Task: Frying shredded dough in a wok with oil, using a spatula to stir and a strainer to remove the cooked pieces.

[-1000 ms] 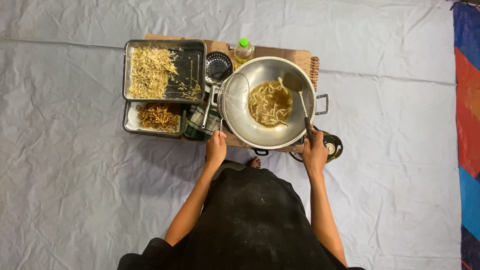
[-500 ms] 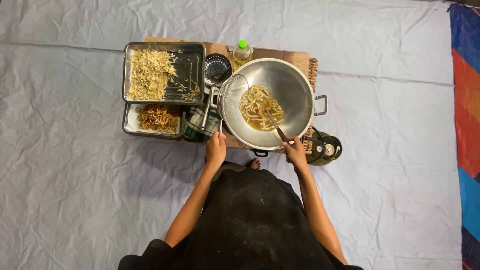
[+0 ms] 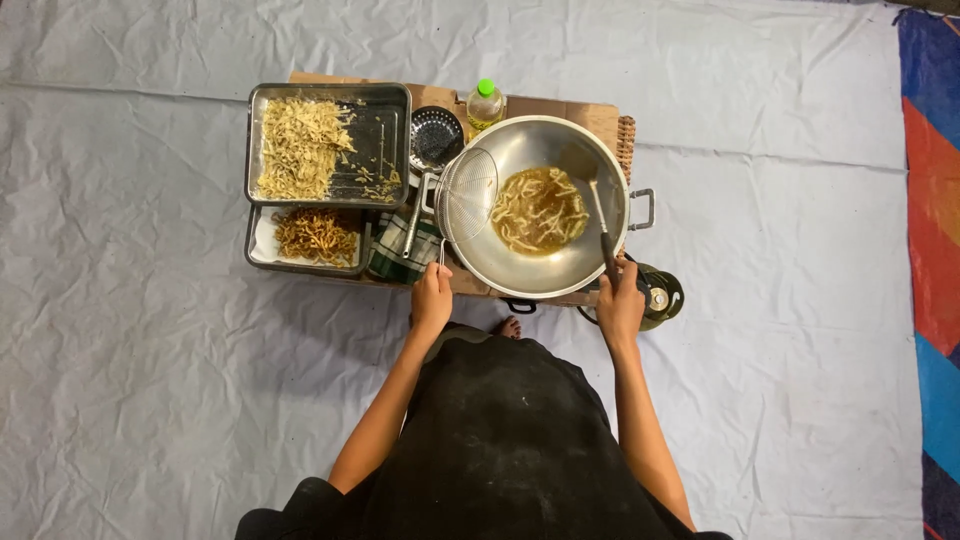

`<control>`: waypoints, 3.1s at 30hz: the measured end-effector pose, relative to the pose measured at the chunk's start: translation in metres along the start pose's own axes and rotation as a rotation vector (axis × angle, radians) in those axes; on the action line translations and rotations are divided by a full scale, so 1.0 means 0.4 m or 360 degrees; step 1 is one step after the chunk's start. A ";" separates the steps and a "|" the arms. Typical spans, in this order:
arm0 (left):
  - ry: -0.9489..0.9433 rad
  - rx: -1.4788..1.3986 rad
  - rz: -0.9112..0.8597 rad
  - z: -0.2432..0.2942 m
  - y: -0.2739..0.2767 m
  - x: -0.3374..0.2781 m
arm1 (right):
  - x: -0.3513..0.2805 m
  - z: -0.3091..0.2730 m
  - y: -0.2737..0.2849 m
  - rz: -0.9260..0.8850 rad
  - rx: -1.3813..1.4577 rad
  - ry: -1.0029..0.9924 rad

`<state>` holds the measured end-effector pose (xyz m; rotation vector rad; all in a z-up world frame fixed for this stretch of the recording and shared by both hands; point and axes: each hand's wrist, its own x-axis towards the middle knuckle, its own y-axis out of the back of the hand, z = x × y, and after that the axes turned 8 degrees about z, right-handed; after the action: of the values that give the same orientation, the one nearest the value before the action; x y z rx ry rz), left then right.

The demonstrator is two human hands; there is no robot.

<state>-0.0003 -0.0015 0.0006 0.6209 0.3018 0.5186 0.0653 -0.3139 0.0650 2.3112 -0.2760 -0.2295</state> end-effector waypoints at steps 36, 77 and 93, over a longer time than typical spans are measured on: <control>0.0001 -0.0019 0.0065 -0.002 0.002 -0.002 | -0.002 0.074 -0.175 -0.0331 0.0080 -0.0068; 0.0146 -0.0547 -0.0035 -0.042 -0.141 -0.012 | -0.034 -0.056 0.010 -0.0125 -0.0106 -0.0002; 0.0118 -0.0499 0.0020 -0.036 -0.138 -0.018 | -0.008 0.108 -0.121 -0.0256 -0.0017 -0.0048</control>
<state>0.0082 -0.0368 -0.0442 0.3002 0.2793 0.5876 0.0577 -0.3103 0.0004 2.3227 -0.1039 -0.3458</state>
